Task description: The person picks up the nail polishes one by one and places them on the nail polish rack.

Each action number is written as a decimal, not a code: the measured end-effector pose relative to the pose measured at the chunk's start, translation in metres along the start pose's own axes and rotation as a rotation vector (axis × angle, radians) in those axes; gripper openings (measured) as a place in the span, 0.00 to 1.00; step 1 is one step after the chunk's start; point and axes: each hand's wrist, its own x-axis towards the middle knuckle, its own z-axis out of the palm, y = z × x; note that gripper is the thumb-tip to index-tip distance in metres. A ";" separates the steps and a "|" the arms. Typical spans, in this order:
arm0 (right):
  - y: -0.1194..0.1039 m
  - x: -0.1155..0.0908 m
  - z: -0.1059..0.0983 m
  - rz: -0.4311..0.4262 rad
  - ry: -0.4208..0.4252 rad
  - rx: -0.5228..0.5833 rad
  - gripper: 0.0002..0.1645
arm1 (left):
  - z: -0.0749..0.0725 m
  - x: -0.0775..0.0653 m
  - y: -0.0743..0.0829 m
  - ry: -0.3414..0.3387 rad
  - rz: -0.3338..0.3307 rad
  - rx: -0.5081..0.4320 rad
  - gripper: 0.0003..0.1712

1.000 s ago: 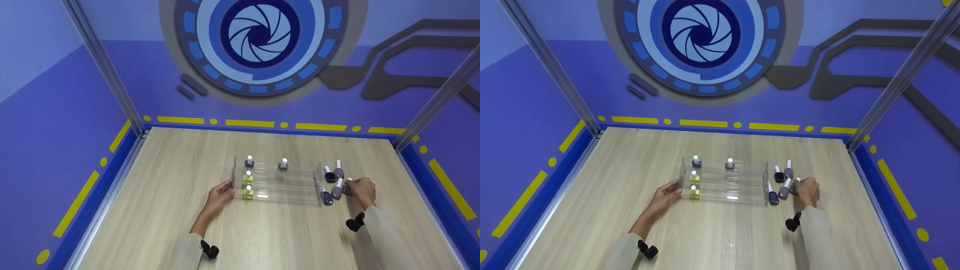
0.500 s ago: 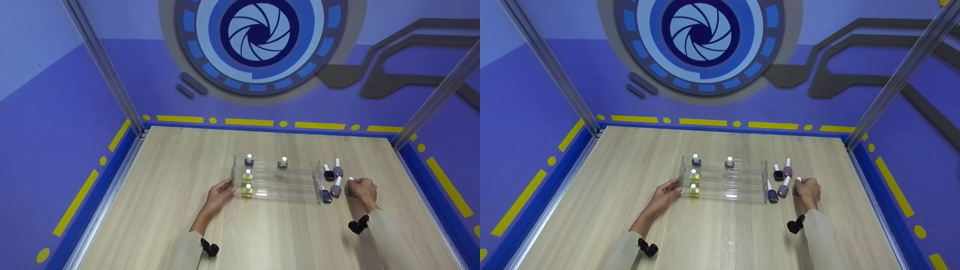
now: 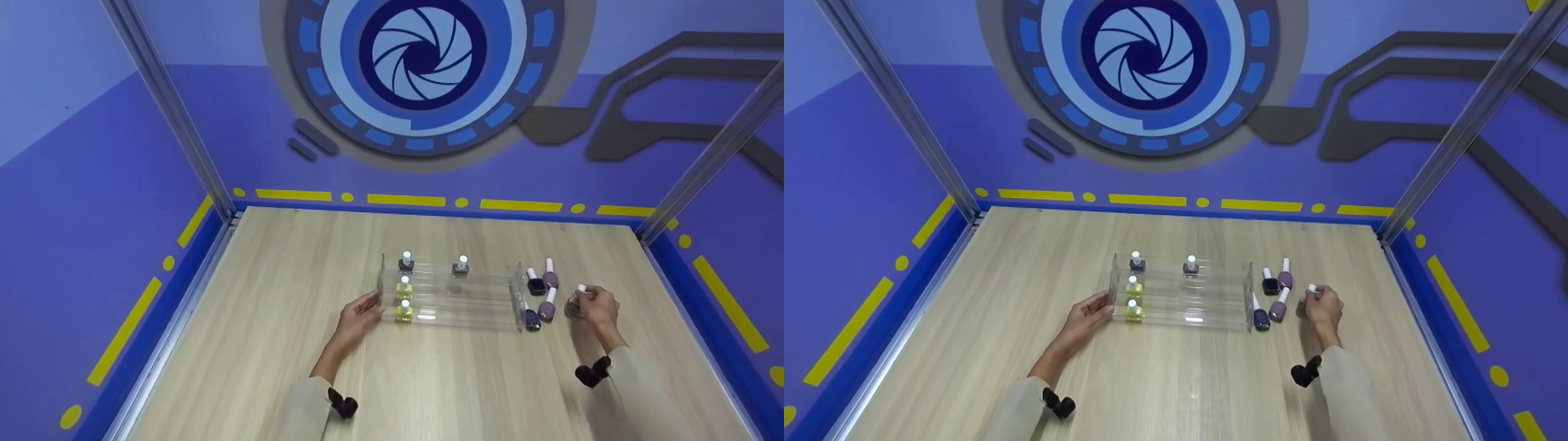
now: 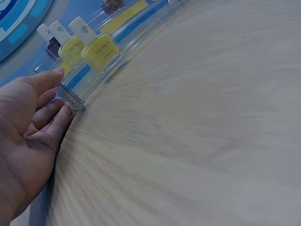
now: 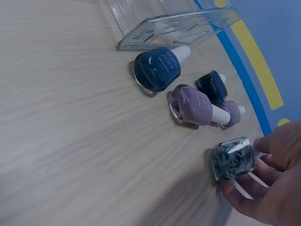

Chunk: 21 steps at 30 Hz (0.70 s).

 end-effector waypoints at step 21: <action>-0.029 -0.009 -0.012 -0.156 0.122 0.083 0.21 | 0.000 -0.001 0.000 0.007 0.008 0.036 0.34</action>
